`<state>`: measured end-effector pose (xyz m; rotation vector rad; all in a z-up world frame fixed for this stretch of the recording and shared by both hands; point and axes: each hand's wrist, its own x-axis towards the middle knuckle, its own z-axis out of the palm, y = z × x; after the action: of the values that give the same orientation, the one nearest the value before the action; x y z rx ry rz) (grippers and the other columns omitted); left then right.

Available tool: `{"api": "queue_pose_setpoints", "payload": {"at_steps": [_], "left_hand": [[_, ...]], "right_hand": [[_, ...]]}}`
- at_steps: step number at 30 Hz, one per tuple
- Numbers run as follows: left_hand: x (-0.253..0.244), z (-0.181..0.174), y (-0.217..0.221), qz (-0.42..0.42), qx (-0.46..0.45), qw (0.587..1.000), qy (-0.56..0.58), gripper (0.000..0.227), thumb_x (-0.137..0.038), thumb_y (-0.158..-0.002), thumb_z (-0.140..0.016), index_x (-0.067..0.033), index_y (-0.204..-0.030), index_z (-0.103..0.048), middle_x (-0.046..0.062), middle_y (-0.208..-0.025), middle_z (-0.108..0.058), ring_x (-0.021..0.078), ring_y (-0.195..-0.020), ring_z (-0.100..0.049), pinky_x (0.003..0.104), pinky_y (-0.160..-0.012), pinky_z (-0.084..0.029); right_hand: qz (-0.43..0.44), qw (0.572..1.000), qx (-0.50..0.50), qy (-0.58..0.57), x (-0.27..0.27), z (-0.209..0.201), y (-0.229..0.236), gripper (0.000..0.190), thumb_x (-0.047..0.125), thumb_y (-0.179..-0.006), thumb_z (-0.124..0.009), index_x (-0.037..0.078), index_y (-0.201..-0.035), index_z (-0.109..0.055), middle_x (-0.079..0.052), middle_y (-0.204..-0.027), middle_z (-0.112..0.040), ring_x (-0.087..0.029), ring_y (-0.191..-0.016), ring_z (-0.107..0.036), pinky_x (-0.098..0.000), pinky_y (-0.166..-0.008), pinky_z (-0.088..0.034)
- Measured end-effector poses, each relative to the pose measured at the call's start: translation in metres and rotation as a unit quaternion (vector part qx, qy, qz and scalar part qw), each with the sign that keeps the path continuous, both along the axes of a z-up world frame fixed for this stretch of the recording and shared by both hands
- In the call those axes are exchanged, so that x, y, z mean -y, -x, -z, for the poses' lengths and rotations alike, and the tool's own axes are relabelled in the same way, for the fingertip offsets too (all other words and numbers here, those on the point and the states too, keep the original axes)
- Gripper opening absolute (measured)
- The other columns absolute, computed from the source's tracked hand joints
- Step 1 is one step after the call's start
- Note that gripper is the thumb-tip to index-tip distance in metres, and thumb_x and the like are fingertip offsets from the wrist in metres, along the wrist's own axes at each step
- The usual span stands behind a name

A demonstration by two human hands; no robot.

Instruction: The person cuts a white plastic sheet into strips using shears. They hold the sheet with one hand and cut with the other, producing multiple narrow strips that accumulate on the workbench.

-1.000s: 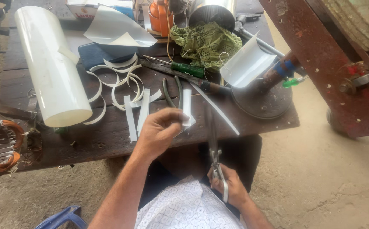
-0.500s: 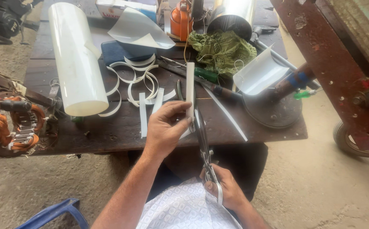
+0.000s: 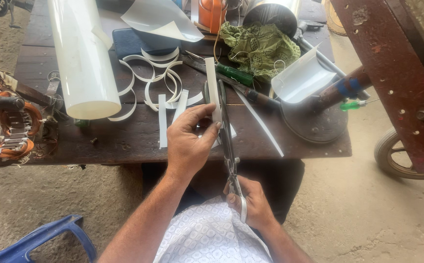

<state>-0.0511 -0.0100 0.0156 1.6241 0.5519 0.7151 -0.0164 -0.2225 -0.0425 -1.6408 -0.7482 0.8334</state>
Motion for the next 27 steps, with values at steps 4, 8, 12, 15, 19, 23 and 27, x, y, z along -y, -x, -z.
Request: {"api": "queue_pose_setpoints", "payload": {"at_steps": [4,8,12,15,19,23,27], "left_hand": [[0.003,0.001,-0.001,-0.004,0.025,1.0,0.019,0.034,-0.004,-0.088,-0.077,-0.0023,-0.121,-0.07,0.012,-0.119,-0.069,0.0147,-0.103,-0.07,0.023,-0.08,-0.067],[0.004,0.002,-0.001,-0.013,0.034,0.999,0.009,0.035,-0.003,-0.088,-0.077,-0.0017,-0.122,-0.07,0.012,-0.12,-0.068,0.0151,-0.103,-0.07,0.022,-0.079,-0.067],[0.006,0.002,-0.001,-0.024,0.034,0.999,-0.006,0.034,-0.003,-0.088,-0.076,-0.0018,-0.122,-0.07,0.012,-0.121,-0.069,0.0152,-0.103,-0.071,0.023,-0.08,-0.067],[0.005,0.003,-0.002,-0.026,0.032,0.999,-0.005,0.034,-0.004,-0.088,-0.076,-0.0024,-0.121,-0.07,0.012,-0.121,-0.069,0.0149,-0.103,-0.071,0.023,-0.081,-0.067],[0.003,0.003,-0.001,-0.026,0.03,0.999,-0.029,0.035,-0.004,-0.089,-0.077,-0.0025,-0.123,-0.07,0.012,-0.12,-0.07,0.0151,-0.102,-0.071,0.024,-0.083,-0.065],[0.003,0.003,0.0,-0.016,0.021,0.999,-0.018,0.036,-0.004,-0.089,-0.075,-0.0032,-0.124,-0.069,0.012,-0.123,-0.067,0.0144,-0.103,-0.07,0.023,-0.083,-0.067],[0.0,0.003,0.001,-0.014,0.008,1.0,-0.023,0.037,-0.004,-0.088,-0.075,-0.0035,-0.125,-0.069,0.012,-0.124,-0.068,0.0146,-0.103,-0.07,0.023,-0.082,-0.066]], "right_hand": [[0.005,1.0,0.016,0.001,-0.004,0.001,0.003,0.067,0.076,-0.086,-0.062,0.009,-0.075,-0.062,0.002,-0.059,-0.056,-0.009,-0.053,-0.054,-0.0269,-0.048,-0.044],[0.008,1.0,0.022,0.009,-0.005,0.0,0.003,0.067,0.075,-0.085,-0.063,0.009,-0.076,-0.063,0.002,-0.06,-0.057,-0.01,-0.054,-0.055,-0.0278,-0.048,-0.045],[0.011,0.999,0.031,0.006,-0.005,0.001,0.004,0.067,0.075,-0.085,-0.063,0.008,-0.077,-0.063,0.001,-0.061,-0.058,-0.01,-0.055,-0.056,-0.028,-0.049,-0.045],[0.01,0.999,0.034,0.007,-0.005,0.003,0.004,0.066,0.073,-0.087,-0.063,0.008,-0.076,-0.063,0.001,-0.061,-0.058,-0.01,-0.055,-0.057,-0.0278,-0.049,-0.046],[0.01,1.0,0.013,-0.003,-0.005,0.004,0.005,0.064,0.07,-0.088,-0.065,0.007,-0.075,-0.063,0.001,-0.06,-0.058,-0.01,-0.053,-0.059,-0.0274,-0.049,-0.047],[0.011,1.0,0.021,-0.008,-0.003,0.006,0.004,0.062,0.068,-0.089,-0.064,0.008,-0.073,-0.062,0.001,-0.058,-0.058,-0.009,-0.052,-0.059,-0.0267,-0.047,-0.048],[0.01,1.0,0.016,-0.022,-0.002,0.012,0.004,0.058,0.064,-0.092,-0.064,0.01,-0.072,-0.061,0.002,-0.056,-0.057,-0.008,-0.048,-0.057,-0.0255,-0.044,-0.046]]}}
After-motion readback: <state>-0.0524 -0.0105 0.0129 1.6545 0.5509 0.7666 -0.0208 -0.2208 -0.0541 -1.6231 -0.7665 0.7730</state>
